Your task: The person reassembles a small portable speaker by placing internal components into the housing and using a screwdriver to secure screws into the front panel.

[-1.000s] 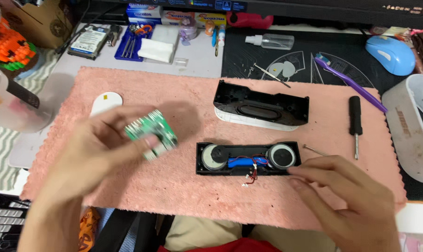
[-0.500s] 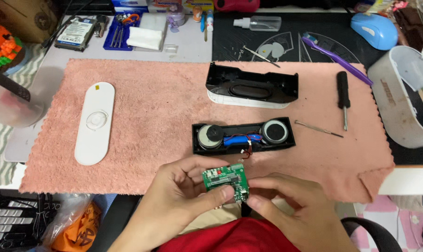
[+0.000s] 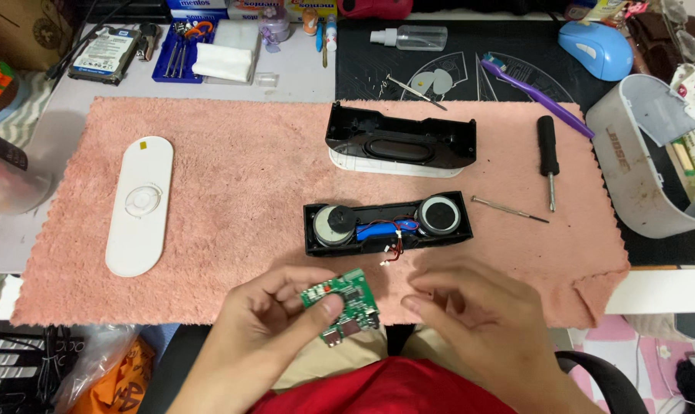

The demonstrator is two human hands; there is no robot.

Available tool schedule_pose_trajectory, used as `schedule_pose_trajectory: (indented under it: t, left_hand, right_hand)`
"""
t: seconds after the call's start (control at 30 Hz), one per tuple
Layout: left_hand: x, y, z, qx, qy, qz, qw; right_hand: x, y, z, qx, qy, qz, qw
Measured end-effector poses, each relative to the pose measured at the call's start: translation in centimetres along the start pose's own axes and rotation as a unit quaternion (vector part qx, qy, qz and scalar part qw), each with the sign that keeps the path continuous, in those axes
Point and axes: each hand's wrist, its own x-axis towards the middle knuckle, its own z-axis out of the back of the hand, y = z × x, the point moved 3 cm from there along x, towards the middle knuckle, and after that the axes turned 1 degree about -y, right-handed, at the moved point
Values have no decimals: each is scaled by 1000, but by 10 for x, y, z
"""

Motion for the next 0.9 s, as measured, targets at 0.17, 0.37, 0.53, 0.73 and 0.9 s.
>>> schedule_pose_trajectory:
  t: [0.17,0.37,0.53,0.73,0.9]
  left_hand:
    - [4,-13,9,10,-39,61,997]
    - [32,-60,40,129,-126,-1,984]
    - [66,-73,67,186,-195,7,963]
    - [75,-70,61,255,-133,11,958]
    - [75,-67,62,269,-117,-31,956]
  right_hand:
    - [12,-14,1,-101,-4,100,990]
    - [25,-23,2,-97,37,157,982]
    - [45,-36,38,-220,-16,77,972]
    - [51,-27,48,-150,-15,105,983]
    - [39,-24,29,-141,17,158,977]
